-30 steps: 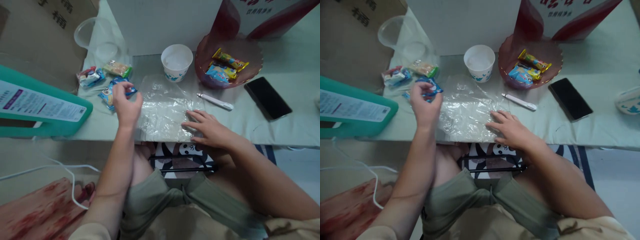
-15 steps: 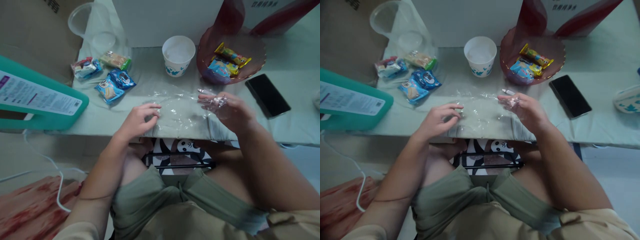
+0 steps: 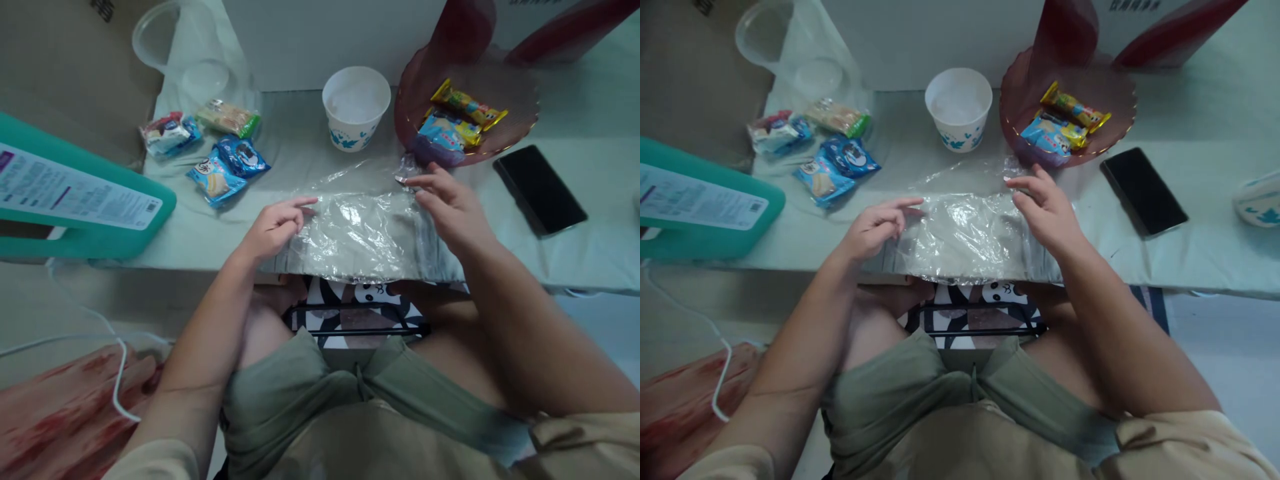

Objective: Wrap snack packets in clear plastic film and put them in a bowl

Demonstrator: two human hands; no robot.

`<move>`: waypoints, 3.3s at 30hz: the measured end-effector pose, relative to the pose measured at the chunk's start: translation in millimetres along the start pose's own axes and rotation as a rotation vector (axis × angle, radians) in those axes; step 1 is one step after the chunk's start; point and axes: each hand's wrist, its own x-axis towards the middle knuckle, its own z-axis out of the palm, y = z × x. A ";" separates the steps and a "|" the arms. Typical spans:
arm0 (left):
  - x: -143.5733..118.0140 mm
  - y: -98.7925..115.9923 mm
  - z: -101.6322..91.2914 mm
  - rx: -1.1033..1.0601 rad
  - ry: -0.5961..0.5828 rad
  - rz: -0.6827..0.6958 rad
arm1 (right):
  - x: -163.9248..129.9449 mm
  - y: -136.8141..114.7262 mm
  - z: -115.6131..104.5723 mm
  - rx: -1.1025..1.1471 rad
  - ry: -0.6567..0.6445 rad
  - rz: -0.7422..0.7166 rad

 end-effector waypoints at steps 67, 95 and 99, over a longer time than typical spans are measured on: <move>4.1 -15.2 -12.2 -0.379 0.618 -0.178 | -26.7 -48.5 48.7 0.587 0.253 0.362; -0.3 -29.2 -20.2 0.364 0.156 -0.042 | -16.5 -49.0 15.6 -0.312 -0.122 0.492; 3.1 -27.6 -17.6 0.271 0.144 -0.059 | -16.7 -49.3 16.3 -0.345 -0.157 0.423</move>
